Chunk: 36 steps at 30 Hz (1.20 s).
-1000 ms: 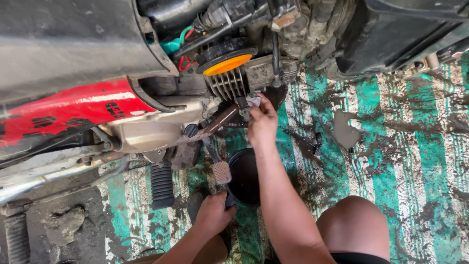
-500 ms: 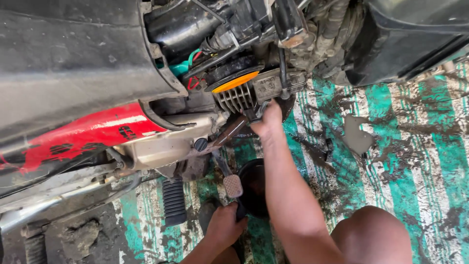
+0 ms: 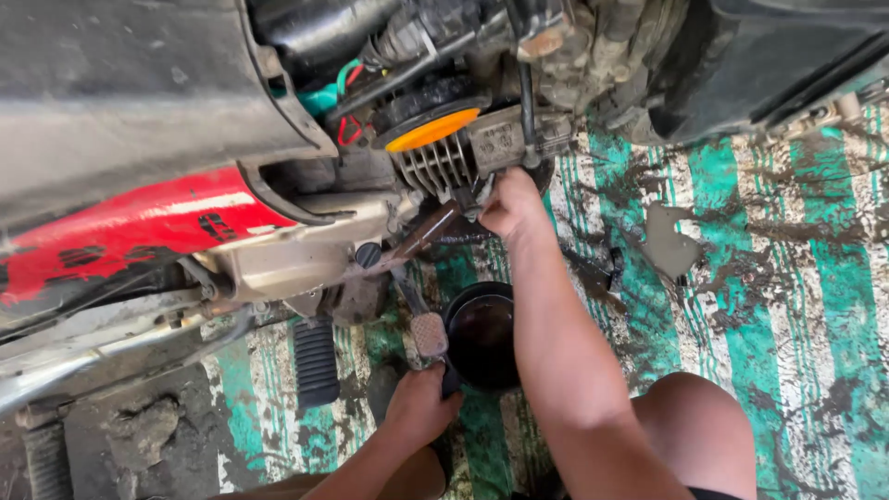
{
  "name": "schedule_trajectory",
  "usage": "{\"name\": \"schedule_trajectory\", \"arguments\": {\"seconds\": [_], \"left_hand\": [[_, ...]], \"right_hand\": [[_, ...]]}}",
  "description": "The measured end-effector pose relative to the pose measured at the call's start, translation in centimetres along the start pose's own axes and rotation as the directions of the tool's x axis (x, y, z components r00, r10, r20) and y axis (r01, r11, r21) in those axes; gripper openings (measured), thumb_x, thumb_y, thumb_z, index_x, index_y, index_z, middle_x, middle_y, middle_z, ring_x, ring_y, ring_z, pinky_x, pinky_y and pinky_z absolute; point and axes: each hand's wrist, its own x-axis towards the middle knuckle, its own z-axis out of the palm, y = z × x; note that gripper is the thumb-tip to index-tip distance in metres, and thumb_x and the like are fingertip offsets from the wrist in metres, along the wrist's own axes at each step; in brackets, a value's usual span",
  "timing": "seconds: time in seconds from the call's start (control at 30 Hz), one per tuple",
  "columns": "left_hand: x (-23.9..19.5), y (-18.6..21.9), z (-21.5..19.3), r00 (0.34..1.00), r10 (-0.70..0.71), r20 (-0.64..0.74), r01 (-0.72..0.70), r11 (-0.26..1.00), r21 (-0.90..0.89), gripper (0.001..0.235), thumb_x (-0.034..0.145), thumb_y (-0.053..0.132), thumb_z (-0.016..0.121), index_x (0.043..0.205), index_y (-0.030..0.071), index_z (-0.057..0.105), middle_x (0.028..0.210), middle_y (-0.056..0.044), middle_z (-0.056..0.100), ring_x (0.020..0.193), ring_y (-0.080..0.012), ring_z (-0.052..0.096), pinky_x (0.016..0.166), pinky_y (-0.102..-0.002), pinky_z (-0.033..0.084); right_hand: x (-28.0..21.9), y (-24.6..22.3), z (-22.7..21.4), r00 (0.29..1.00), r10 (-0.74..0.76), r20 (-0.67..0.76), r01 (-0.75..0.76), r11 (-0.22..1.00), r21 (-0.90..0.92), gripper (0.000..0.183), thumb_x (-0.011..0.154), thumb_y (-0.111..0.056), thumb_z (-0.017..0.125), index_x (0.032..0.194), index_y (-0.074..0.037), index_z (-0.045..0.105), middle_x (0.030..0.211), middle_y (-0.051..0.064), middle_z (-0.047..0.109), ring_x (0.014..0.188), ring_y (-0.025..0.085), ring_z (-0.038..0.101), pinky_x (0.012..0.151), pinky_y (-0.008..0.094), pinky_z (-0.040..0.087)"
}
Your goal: The person sits on a mat next to a red motorcycle and uses a cloth to wipe the engine area. They dip the cloth into a black container of liquid repeatedly to clean the engine casing and surrounding parts.
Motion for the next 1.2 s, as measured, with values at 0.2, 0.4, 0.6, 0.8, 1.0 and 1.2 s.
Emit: {"name": "schedule_trajectory", "arguments": {"seconds": [0.2, 0.4, 0.6, 0.8, 1.0, 1.2], "left_hand": [[-0.9, 2.4, -1.1, 0.999, -0.043, 0.028, 0.043, 0.999, 0.006, 0.028, 0.096, 0.039, 0.076, 0.101, 0.013, 0.066, 0.091, -0.012, 0.075, 0.086, -0.0351, 0.074, 0.075, -0.052, 0.057], [-1.1, 0.5, -0.2, 1.000, 0.007, -0.029, -0.008, 0.999, -0.044, 0.027, 0.096, 0.033, 0.082, 0.103, 0.010, 0.069, 0.093, -0.013, 0.079, 0.083, -0.0361, 0.079, 0.070, -0.052, 0.064], [0.2, 0.8, -0.6, 0.998, 0.016, -0.062, -0.016, 1.000, 0.000, 0.029, 0.099, 0.038, 0.076, 0.106, 0.010, 0.070, 0.095, -0.013, 0.075, 0.087, -0.0365, 0.076, 0.074, -0.053, 0.060], [-2.1, 5.1, -4.3, 0.993, 0.100, -0.068, -0.113, 0.966, -0.234, 0.037, 0.102, 0.026, 0.069, 0.121, -0.006, 0.073, 0.101, -0.028, 0.079, 0.097, -0.0493, 0.080, 0.075, -0.058, 0.068], [0.4, 6.1, -2.2, 0.986, 0.119, -0.115, -0.133, 0.983, -0.124, 0.039, 0.096, 0.033, 0.076, 0.117, 0.000, 0.076, 0.107, -0.025, 0.081, 0.104, -0.0449, 0.081, 0.080, -0.057, 0.068], [-1.5, 6.9, -4.0, 0.983, 0.145, -0.114, -0.158, 0.981, -0.113, 0.040, 0.098, 0.028, 0.072, 0.121, -0.005, 0.076, 0.109, -0.026, 0.082, 0.105, -0.0426, 0.082, 0.084, -0.054, 0.069]], "right_hand": [[-7.8, 2.3, -0.4, 0.978, -0.203, 0.052, 0.195, 0.973, 0.120, 0.011, 0.110, -0.015, 0.072, 0.109, -0.004, 0.074, 0.101, 0.011, 0.080, 0.091, 0.024, 0.078, 0.079, 0.034, 0.063], [-8.9, -2.3, 3.8, 0.993, -0.024, -0.115, 0.032, 0.997, 0.068, 0.024, 0.123, -0.009, 0.036, 0.114, -0.008, 0.057, 0.097, 0.007, 0.066, 0.074, 0.013, 0.062, 0.067, 0.026, 0.062], [-10.6, -4.3, -3.5, 0.884, -0.459, -0.092, 0.312, 0.724, -0.616, 0.047, 0.100, -0.030, 0.073, 0.140, -0.006, 0.074, 0.101, 0.007, 0.081, 0.073, 0.016, 0.071, 0.056, 0.033, 0.049], [-26.6, 3.7, -7.0, 0.912, -0.370, 0.178, 0.203, 0.028, -0.979, 0.045, 0.092, -0.027, 0.076, 0.135, -0.013, 0.074, 0.127, 0.022, 0.082, 0.131, 0.043, 0.072, 0.109, 0.058, 0.057], [-7.2, 10.7, -16.3, 0.981, -0.186, 0.056, -0.050, -0.519, -0.853, 0.075, 0.091, -0.035, 0.076, 0.159, -0.017, 0.052, 0.133, 0.025, 0.079, 0.126, 0.048, 0.075, 0.108, 0.058, 0.063], [-18.0, 8.0, -9.3, 0.958, -0.020, 0.287, 0.243, -0.479, -0.844, 0.043, 0.095, -0.054, 0.071, 0.117, -0.020, 0.084, 0.120, 0.010, 0.086, 0.120, 0.036, 0.079, 0.105, 0.049, 0.064]]}}
